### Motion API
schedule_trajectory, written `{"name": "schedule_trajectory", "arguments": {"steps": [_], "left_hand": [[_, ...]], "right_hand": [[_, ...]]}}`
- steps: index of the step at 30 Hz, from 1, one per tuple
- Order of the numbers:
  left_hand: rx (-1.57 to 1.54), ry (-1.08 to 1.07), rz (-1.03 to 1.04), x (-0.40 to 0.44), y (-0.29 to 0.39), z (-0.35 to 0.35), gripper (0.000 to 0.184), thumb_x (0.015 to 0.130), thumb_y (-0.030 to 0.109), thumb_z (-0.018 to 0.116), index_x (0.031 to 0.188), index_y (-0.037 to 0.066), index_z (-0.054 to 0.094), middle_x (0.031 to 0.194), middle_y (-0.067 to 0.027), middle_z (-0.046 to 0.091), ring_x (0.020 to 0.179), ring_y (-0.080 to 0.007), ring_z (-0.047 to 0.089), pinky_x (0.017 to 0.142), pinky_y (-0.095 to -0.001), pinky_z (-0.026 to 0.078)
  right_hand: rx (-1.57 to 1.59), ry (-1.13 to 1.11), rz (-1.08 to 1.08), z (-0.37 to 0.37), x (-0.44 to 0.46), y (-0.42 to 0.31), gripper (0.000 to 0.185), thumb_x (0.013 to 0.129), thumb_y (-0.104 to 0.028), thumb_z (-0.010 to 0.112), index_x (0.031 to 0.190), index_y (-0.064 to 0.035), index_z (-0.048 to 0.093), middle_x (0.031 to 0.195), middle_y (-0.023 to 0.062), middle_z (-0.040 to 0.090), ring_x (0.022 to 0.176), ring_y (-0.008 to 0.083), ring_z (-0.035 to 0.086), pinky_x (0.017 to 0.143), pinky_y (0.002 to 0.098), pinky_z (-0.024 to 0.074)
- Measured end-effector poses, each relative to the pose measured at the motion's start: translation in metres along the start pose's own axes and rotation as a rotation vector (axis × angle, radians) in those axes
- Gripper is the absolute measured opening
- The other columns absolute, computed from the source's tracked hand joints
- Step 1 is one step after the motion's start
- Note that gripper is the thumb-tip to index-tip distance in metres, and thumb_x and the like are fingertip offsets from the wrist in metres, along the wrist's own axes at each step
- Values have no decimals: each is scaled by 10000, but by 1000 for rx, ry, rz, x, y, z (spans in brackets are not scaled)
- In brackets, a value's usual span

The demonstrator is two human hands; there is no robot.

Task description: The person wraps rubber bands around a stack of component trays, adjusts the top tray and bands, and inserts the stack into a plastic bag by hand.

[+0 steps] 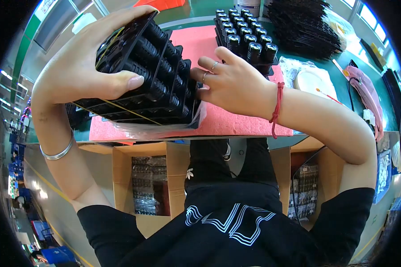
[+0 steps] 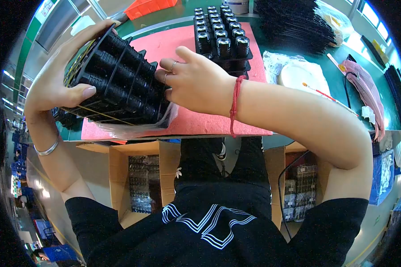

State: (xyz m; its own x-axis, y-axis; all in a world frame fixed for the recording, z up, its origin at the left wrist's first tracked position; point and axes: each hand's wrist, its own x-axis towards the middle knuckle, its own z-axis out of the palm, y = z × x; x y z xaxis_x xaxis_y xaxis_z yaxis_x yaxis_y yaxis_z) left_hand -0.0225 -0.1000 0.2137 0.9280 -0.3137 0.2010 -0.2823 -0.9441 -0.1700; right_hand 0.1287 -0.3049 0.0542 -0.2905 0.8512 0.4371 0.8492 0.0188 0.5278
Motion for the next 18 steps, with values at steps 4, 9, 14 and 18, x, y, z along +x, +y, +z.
{"name": "schedule_trajectory", "arguments": {"steps": [4,9,14,18], "left_hand": [[-93,-33,-93,3,-1,4,950,641,585,628,1398,42,443,1339,-175,520,1230,-306,494,1074,-397,306],[-241,-37,-87,1,-3,4,922,656,539,650,1400,38,436,1326,-165,524,1235,-277,492,1082,-379,304],[-293,-7,-83,7,5,17,842,684,394,680,1401,36,423,1326,-153,513,1252,-245,475,1093,-351,294],[-168,15,-80,14,12,24,794,682,248,663,1410,64,404,1380,-161,462,1302,-269,425,1105,-357,286]], "right_hand": [[-50,-54,-17,-3,-5,7,161,791,-206,607,892,-262,720,1070,-20,594,1087,171,496,911,355,353],[-144,-67,46,1,-7,2,149,797,-210,596,878,-227,720,1007,-4,635,1086,178,518,934,354,345],[-72,-74,38,9,2,-3,99,773,-191,601,743,-175,694,890,6,668,1038,192,564,920,343,354],[-66,-104,54,9,2,-7,104,762,-179,601,692,-149,672,811,-6,670,1020,201,577,896,338,366]]}}
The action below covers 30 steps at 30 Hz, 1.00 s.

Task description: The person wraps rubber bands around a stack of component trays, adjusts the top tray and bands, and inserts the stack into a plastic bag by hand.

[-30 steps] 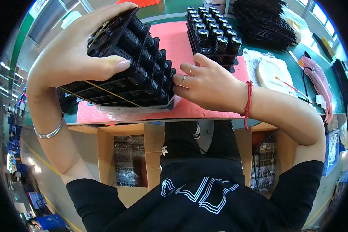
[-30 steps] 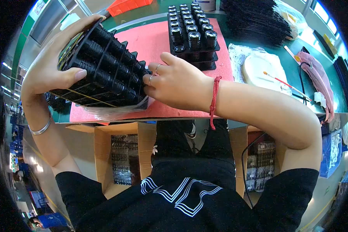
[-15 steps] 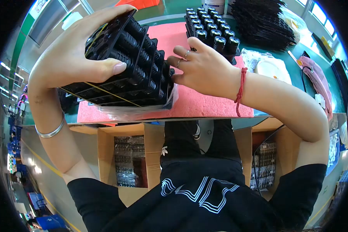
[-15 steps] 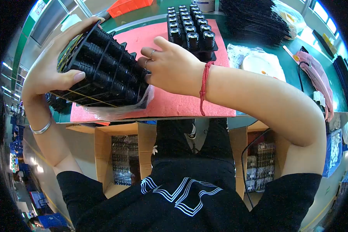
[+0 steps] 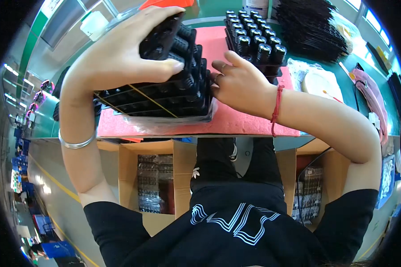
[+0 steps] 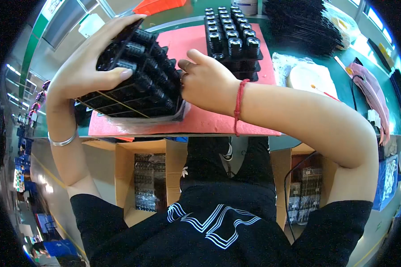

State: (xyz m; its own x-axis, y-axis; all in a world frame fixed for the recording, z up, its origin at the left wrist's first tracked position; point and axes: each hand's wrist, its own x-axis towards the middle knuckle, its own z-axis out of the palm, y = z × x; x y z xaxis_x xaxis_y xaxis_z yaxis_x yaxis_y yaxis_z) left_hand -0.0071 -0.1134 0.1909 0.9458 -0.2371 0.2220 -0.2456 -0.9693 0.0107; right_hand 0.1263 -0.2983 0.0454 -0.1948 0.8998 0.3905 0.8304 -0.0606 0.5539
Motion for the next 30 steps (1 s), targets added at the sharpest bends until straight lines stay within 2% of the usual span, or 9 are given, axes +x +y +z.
{"name": "schedule_trajectory", "arguments": {"steps": [7,10,13,16,24,26,28,29,30], "left_hand": [[108,62,90,1,-2,5,792,696,291,686,1403,63,411,1382,-184,455,1311,-318,413,1108,-385,284],[67,29,41,3,3,6,810,711,363,715,1398,53,420,1384,-188,454,1306,-314,418,1099,-383,294],[51,142,64,2,-3,17,880,701,493,752,1379,24,442,1363,-206,475,1278,-314,451,1085,-373,313],[19,142,53,4,-1,19,884,714,499,746,1372,-5,441,1342,-225,492,1266,-319,466,1089,-379,313],[-1,258,18,2,2,21,979,646,606,764,1333,-34,483,1382,-244,461,1291,-350,444,1094,-390,324],[28,358,68,1,3,24,948,618,608,777,1294,-10,532,1353,-219,498,1257,-348,478,1068,-395,356],[90,396,21,-2,9,20,909,579,597,799,1242,17,573,1301,-189,544,1196,-341,528,1022,-398,405],[122,486,55,-2,8,23,836,548,588,813,1148,41,613,1164,-148,616,1054,-344,596,930,-400,460],[124,492,63,-3,11,21,836,548,588,813,1148,41,613,1164,-148,616,1054,-344,596,930,-400,460]], "right_hand": [[-34,29,-36,3,-2,-1,98,761,-162,603,698,-137,674,787,0,664,991,189,582,884,344,369],[25,12,-14,3,-5,-3,100,778,-165,592,739,-127,676,809,-2,660,995,189,573,900,354,364],[33,-84,7,-2,-10,-8,118,795,-169,574,797,-112,678,864,8,651,1014,187,557,906,366,361],[57,-49,37,0,-17,-10,141,801,-175,563,833,-101,678,913,23,634,1034,189,544,904,381,360],[111,-5,117,-1,-23,-15,169,808,-139,556,906,-90,685,925,62,606,981,233,536,868,405,360],[110,39,127,-4,-24,-18,250,810,-152,542,1001,-60,673,895,23,592,924,182,515,827,354,360],[79,48,135,-6,-24,-19,237,806,-149,551,984,-62,681,872,19,593,899,173,514,800,344,366],[86,76,144,-4,-25,-21,215,799,-148,561,953,-64,686,859,16,596,893,170,517,787,340,368],[93,104,150,-4,-25,-23,194,792,-147,571,921,-65,690,845,13,598,886,167,520,774,335,370]]}}
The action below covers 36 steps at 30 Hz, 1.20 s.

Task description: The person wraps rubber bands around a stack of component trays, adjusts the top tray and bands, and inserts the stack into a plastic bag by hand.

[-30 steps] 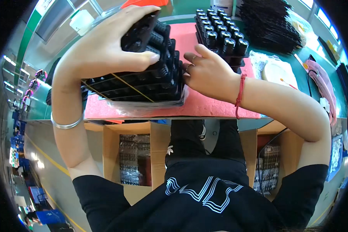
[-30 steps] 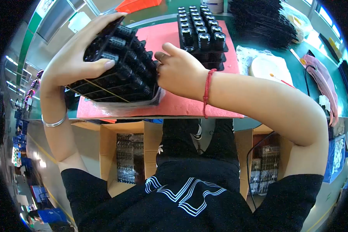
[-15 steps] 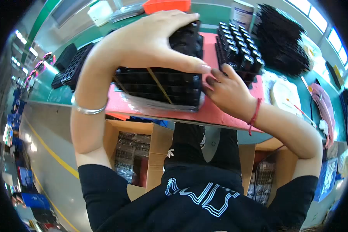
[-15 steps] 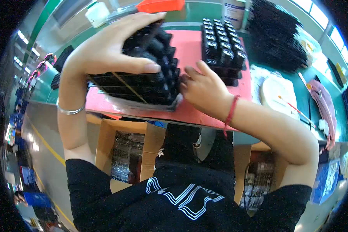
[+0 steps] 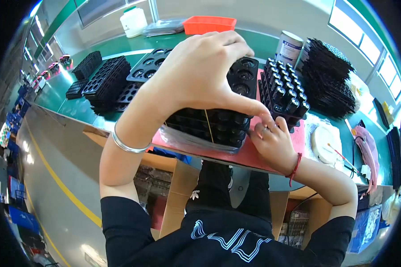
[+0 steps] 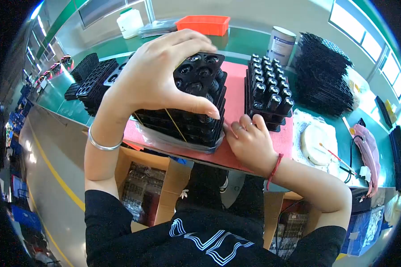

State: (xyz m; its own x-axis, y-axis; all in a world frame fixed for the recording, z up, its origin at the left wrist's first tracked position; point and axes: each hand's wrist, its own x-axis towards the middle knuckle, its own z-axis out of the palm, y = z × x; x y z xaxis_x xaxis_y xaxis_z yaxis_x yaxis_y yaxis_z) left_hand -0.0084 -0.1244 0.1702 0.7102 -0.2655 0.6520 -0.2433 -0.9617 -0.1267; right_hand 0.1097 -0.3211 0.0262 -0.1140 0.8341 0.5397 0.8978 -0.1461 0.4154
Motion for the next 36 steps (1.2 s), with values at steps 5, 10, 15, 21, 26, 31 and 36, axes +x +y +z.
{"name": "schedule_trajectory", "arguments": {"steps": [5,10,15,21,26,31,36], "left_hand": [[14,87,18,-1,1,0,761,546,616,804,1021,45,639,952,-101,657,870,-339,622,815,-389,480],[194,414,148,-14,-8,-10,697,681,642,706,1060,60,644,1019,-105,661,941,-325,625,858,-391,471],[65,802,-193,-80,-47,-12,719,815,639,576,1166,12,591,1159,-138,613,1115,-293,569,984,-385,401],[-780,395,-536,-122,-86,9,964,805,669,557,1451,-6,319,1460,-198,384,1373,-285,333,1132,-398,208],[-1101,450,-513,-113,-83,19,986,778,695,586,1436,-2,355,1451,-193,395,1350,-281,366,1115,-369,269],[-1138,432,-552,-107,-74,17,878,796,554,647,1418,-7,384,1417,-172,426,1292,-250,419,1095,-343,288],[-1007,373,-593,-105,-72,13,954,762,633,634,1424,-4,379,1422,-165,424,1301,-258,425,1083,-369,323]], "right_hand": [[124,21,158,-49,10,-5,68,683,-53,689,725,-71,639,693,29,591,697,181,593,690,332,395],[383,305,340,-106,38,7,121,655,-63,707,741,-41,625,717,58,598,667,225,575,630,332,421],[507,370,219,-94,76,19,688,696,-289,790,1247,-6,491,1203,211,536,1125,354,515,958,411,403],[794,235,368,-62,100,21,999,666,-476,808,1407,3,339,1382,253,420,1316,365,394,1095,433,298],[834,176,417,-56,99,24,1024,656,-474,817,1405,30,334,1360,254,442,1269,348,452,1085,395,320],[988,191,482,-52,97,24,1049,625,-519,806,1360,86,366,1278,273,480,1230,373,468,1052,412,354],[1033,236,495,-44,97,23,1023,612,-473,818,1360,61,368,1222,245,503,1180,351,500,1040,397,366]]}}
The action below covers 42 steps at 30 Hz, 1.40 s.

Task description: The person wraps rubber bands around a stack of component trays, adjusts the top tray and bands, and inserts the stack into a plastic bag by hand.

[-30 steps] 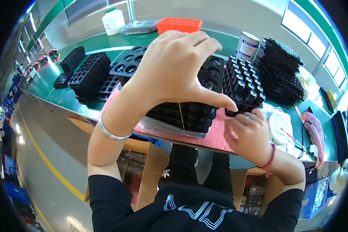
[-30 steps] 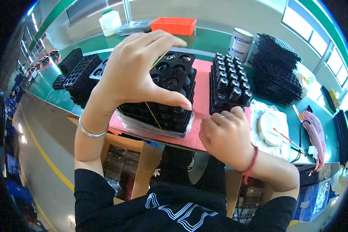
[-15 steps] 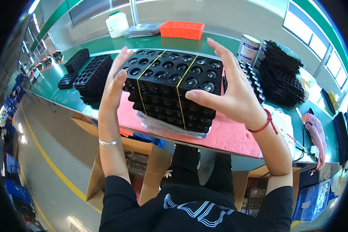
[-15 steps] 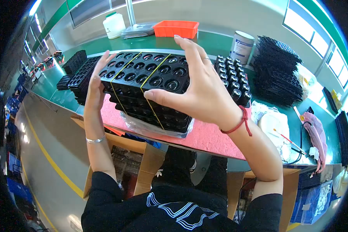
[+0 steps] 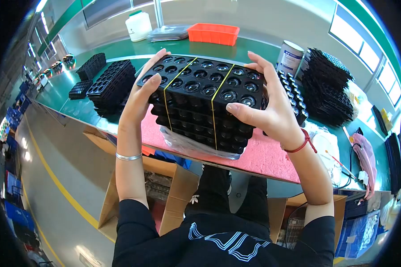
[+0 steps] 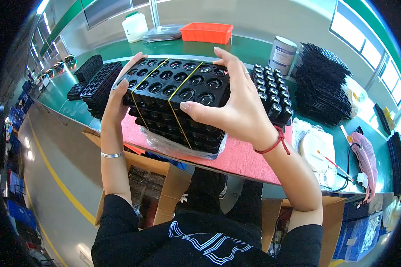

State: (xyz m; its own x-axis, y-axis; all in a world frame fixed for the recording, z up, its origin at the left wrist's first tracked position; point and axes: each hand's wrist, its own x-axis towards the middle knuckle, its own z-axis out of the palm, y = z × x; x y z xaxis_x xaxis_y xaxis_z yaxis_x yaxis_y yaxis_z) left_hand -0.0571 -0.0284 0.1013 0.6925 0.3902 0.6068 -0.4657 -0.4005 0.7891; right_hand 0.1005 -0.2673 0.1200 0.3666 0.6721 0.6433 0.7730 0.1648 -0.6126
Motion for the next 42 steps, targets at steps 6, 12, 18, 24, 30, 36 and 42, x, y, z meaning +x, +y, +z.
{"name": "schedule_trajectory", "arguments": {"steps": [6,12,18,24,30,36,42], "left_hand": [[-21,0,-11,-2,0,4,983,724,630,678,1418,-1,386,1405,-161,439,1277,-249,451,1075,-362,337],[-135,-7,13,-3,-2,6,899,729,527,740,1389,5,422,1335,-147,475,1193,-214,493,1027,-307,367],[-171,-15,18,-3,-5,6,901,721,513,756,1388,12,416,1322,-145,481,1171,-205,510,1009,-294,387],[-166,-7,-4,-3,-2,9,903,716,515,755,1388,19,410,1305,-140,486,1156,-200,510,1004,-293,390],[-138,-18,-32,-4,1,8,890,714,503,753,1386,30,413,1276,-137,498,1129,-195,513,1000,-292,387],[-126,-2,-9,-3,-1,9,866,710,483,760,1370,25,437,1237,-137,529,1110,-189,522,991,-288,390],[-133,13,9,-3,-4,8,882,707,490,767,1372,12,440,1235,-145,543,1104,-194,540,983,-290,403]], "right_hand": [[209,69,-18,7,-1,6,1028,583,-371,851,1376,-9,307,1199,225,496,1097,296,548,977,367,430],[344,118,0,12,-3,3,1015,583,-289,852,1366,-18,265,1181,182,468,1074,250,557,929,341,471],[315,191,-45,19,-4,10,1001,576,-286,849,1353,-21,275,1176,167,470,1054,225,534,954,342,438],[378,253,-52,24,-4,10,975,592,-270,839,1351,-24,280,1162,153,485,1057,216,526,958,339,429],[385,241,-31,22,-5,7,975,593,-276,839,1356,-16,290,1171,153,480,1064,213,521,964,338,425],[305,199,-57,19,-7,12,981,594,-311,844,1354,-6,304,1191,156,474,1087,224,512,976,331,415],[365,219,-20,20,-6,9,972,593,-342,845,1341,-2,326,1190,157,481,1104,234,498,994,348,398]]}}
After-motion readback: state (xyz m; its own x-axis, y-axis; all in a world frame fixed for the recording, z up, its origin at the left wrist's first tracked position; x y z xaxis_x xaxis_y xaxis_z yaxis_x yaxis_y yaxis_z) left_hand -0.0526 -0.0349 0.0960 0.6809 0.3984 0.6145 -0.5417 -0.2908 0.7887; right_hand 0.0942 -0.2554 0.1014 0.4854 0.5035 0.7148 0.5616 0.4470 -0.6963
